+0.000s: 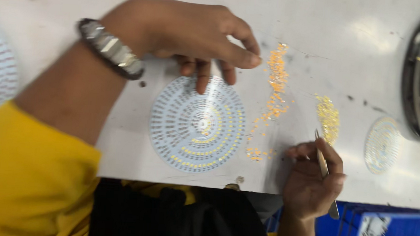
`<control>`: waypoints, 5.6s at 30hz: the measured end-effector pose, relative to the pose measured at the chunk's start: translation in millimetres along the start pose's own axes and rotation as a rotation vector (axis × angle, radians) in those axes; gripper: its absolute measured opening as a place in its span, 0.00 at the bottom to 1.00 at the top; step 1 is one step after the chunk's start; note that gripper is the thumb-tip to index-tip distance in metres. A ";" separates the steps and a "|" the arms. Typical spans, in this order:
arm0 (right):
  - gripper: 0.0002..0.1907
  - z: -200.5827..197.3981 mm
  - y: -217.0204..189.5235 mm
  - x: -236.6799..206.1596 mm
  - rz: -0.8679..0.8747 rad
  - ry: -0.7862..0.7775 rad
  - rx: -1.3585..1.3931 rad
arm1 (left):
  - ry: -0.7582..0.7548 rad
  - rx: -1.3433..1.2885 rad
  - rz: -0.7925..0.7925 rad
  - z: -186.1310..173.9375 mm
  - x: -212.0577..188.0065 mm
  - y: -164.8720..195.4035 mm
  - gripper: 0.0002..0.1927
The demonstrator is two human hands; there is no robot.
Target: The person uses tweezers to pick up small yellow LED components from a pile on the table and places them one by one into designated spots on a circular LED board. The person occasionally adjusts the board's position and continues placing LEDs until the clip ends.
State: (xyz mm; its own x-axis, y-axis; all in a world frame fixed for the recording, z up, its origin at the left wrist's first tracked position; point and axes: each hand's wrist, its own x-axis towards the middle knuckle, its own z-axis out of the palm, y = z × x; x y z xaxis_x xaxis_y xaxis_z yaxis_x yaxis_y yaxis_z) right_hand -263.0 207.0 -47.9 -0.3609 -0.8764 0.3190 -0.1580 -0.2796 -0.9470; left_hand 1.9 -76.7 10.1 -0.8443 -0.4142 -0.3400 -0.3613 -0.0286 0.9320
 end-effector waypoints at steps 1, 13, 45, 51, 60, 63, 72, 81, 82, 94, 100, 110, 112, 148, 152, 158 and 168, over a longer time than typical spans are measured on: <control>0.30 -0.2 1.6 -1.3 -0.042 0.007 -0.064 | -0.011 -0.009 0.008 0.0 -0.2 0.1 0.32; 0.10 13.0 1.3 -16.9 -0.232 0.136 -0.310 | -0.007 0.016 -0.027 -4.7 -16.0 0.7 0.35; 0.22 19.2 -25.8 -11.5 0.140 -0.016 0.484 | 0.585 -0.952 0.148 177.8 -195.9 -62.2 0.43; 0.18 -23.8 -26.1 -49.4 0.154 0.097 0.325 | 0.764 -0.544 0.304 167.9 -183.9 -44.7 0.38; 0.07 -6.5 -33.8 -54.4 0.172 0.036 -0.016 | 0.440 0.039 0.311 53.3 -46.1 28.2 0.27; 0.08 -10.8 -41.8 -52.8 0.235 0.008 -0.173 | 0.287 0.131 0.056 35.1 -13.9 32.4 0.30; 0.06 -4.9 -43.3 -39.3 0.250 -0.256 -0.456 | 0.025 -0.047 -0.047 17.4 -2.2 2.5 0.34; 0.05 -3.6 -35.5 -25.5 0.137 -0.160 -0.608 | -0.053 -0.020 -0.075 11.0 4.8 1.0 0.36; 0.05 -7.8 -34.0 -25.9 0.154 -0.083 -0.621 | -0.045 0.000 -0.080 11.7 3.7 2.3 0.35; 0.07 -22.1 -21.2 -29.2 0.032 -0.076 -0.674 | 0.047 0.076 -0.139 21.6 1.3 14.2 0.34; 0.08 -21.4 -24.5 -26.6 0.028 -0.084 -0.668 | 0.066 0.087 -0.140 22.9 0.5 13.4 0.33; 0.07 -31.9 -21.9 -29.2 0.023 -0.127 -0.706 | 0.071 0.110 -0.140 24.0 -0.8 14.4 0.32; 0.06 -34.6 -21.1 -32.4 0.052 -0.106 -0.713 | 0.040 0.111 -0.121 21.9 1.6 10.3 0.32; 0.06 25.5 -26.9 -31.0 0.057 -0.011 -0.630 | -0.105 0.047 -0.045 13.7 0.7 -0.5 0.33; 0.05 9.1 -22.7 -30.9 0.065 -0.009 -0.614 | -0.077 0.065 -0.077 15.4 -0.5 0.7 0.33; 0.06 16.5 -21.7 -29.8 0.078 -0.069 -0.629 | -0.054 0.068 -0.076 16.8 -1.9 1.6 0.33; 0.06 20.5 -29.5 -24.1 0.031 -0.125 -0.684 | -0.051 0.071 -0.072 16.7 -1.1 1.5 0.33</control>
State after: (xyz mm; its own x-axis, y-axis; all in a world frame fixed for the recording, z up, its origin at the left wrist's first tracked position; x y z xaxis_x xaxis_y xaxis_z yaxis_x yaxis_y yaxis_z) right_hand -230.7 228.3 -28.4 -0.2729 -0.9300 0.2461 -0.7077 0.0207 -0.7063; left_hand -4.3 -61.2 9.7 -0.8333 -0.3664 -0.4139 -0.4478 0.0085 0.8941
